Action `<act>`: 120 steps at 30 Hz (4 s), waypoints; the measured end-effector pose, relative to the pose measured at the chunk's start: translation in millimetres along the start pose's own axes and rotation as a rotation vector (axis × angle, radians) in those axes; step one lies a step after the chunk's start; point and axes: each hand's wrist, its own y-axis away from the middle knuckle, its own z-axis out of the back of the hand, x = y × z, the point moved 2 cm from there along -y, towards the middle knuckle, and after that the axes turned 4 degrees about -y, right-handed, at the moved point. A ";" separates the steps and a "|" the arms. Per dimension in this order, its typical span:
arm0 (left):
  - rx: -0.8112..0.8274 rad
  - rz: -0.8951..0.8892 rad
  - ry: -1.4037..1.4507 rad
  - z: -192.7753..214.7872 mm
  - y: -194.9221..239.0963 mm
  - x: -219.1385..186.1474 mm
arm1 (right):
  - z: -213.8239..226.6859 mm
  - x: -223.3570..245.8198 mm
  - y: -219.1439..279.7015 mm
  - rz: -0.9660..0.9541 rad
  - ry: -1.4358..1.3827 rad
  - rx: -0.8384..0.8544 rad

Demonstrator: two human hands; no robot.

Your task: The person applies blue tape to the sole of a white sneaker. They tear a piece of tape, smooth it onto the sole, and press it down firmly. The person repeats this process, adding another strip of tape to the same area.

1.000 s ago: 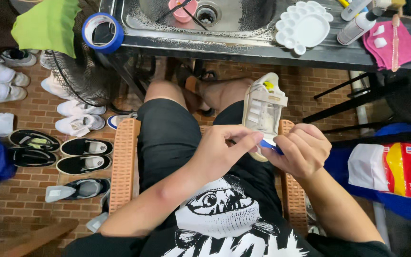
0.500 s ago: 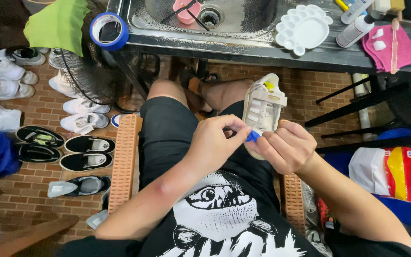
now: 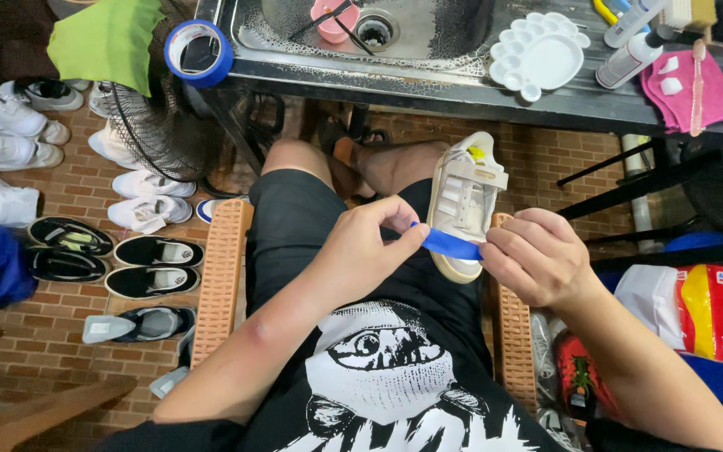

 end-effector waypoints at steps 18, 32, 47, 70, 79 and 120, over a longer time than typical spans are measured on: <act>0.143 0.063 -0.181 42.7 5.6 5.2 | 3.8 33.9 -11.0 0.064 -0.167 -0.072; 0.514 0.132 -0.177 29.3 -18.9 31.6 | 9.2 58.0 -8.6 -0.098 -0.507 0.012; 0.850 -1.375 -1.339 -132.7 -133.1 71.5 | 64.2 55.2 16.4 -0.724 -0.442 0.070; 0.417 -0.205 -0.961 -30.5 -112.7 63.4 | 64.5 26.4 20.9 -0.806 -0.275 0.118; -0.173 0.290 -0.155 -4.3 -39.0 23.7 | 58.4 12.7 3.1 -0.776 -0.353 0.058; -0.375 -0.193 -0.169 -31.4 -59.7 53.6 | -71.9 -35.5 29.2 -0.920 -0.664 -0.023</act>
